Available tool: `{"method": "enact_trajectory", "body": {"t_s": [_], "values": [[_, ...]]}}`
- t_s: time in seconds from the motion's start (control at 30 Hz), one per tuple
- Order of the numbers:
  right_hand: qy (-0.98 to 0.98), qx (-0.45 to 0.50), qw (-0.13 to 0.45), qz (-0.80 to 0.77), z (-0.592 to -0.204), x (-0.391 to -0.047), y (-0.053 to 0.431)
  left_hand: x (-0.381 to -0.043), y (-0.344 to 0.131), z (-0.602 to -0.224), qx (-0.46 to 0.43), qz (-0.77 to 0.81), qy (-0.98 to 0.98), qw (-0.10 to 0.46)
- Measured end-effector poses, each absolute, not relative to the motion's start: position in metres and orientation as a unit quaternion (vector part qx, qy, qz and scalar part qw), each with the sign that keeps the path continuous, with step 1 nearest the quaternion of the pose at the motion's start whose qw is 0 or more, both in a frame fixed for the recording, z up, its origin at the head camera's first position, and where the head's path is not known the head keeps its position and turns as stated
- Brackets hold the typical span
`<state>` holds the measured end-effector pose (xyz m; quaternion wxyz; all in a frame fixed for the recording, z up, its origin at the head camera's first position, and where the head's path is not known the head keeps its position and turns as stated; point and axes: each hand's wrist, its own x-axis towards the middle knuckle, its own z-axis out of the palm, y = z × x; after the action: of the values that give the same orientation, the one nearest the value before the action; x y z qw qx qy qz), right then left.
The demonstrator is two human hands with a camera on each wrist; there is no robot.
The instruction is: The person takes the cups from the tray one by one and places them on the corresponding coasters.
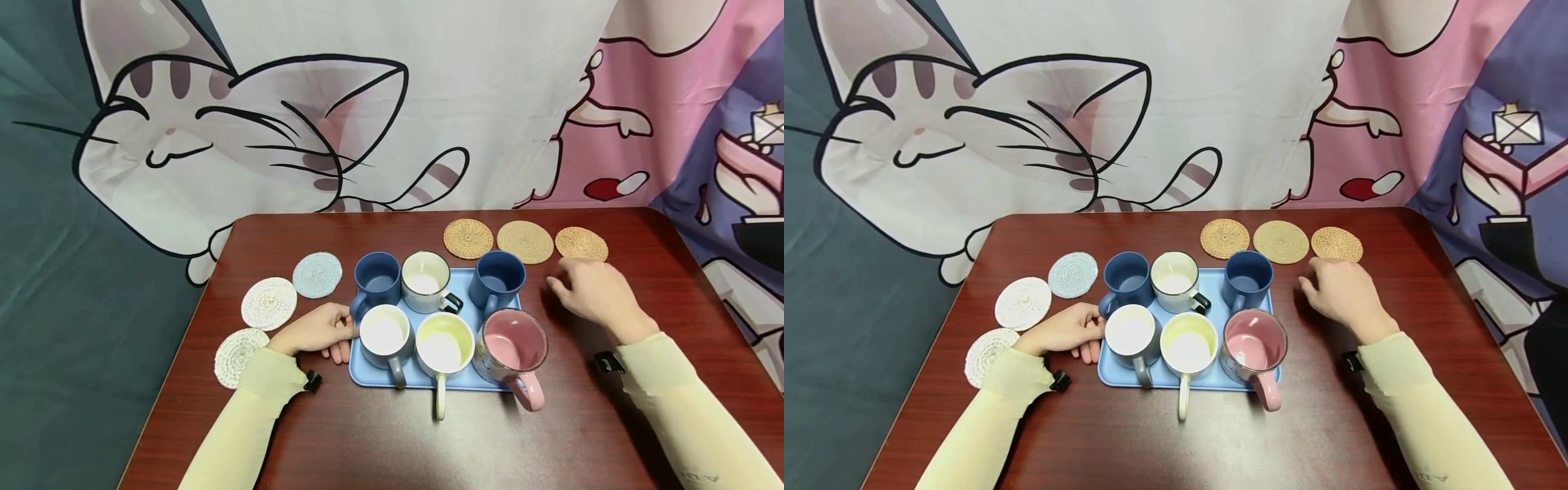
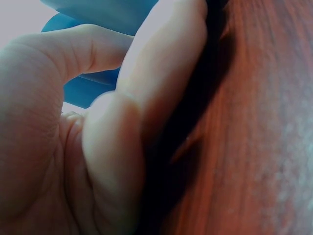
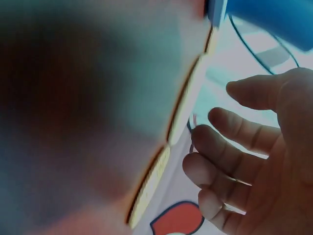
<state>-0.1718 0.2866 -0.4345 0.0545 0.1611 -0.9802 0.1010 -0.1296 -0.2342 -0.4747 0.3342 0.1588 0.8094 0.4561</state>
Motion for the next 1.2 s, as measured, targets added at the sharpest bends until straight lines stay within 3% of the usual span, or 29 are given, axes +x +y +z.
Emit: {"method": "enact_trajectory", "body": {"t_s": [0.53,1.2], "values": [[-0.966,0.195,-0.049,0.160,-0.445,-0.136,0.255,-0.132,-0.232,-0.473,0.161,0.455,0.807,0.341],[-0.942,0.246,-0.119,0.197,-0.453,-0.130,0.250,-0.129,-0.233,-0.474,0.151,0.455,0.810,0.337]]}}
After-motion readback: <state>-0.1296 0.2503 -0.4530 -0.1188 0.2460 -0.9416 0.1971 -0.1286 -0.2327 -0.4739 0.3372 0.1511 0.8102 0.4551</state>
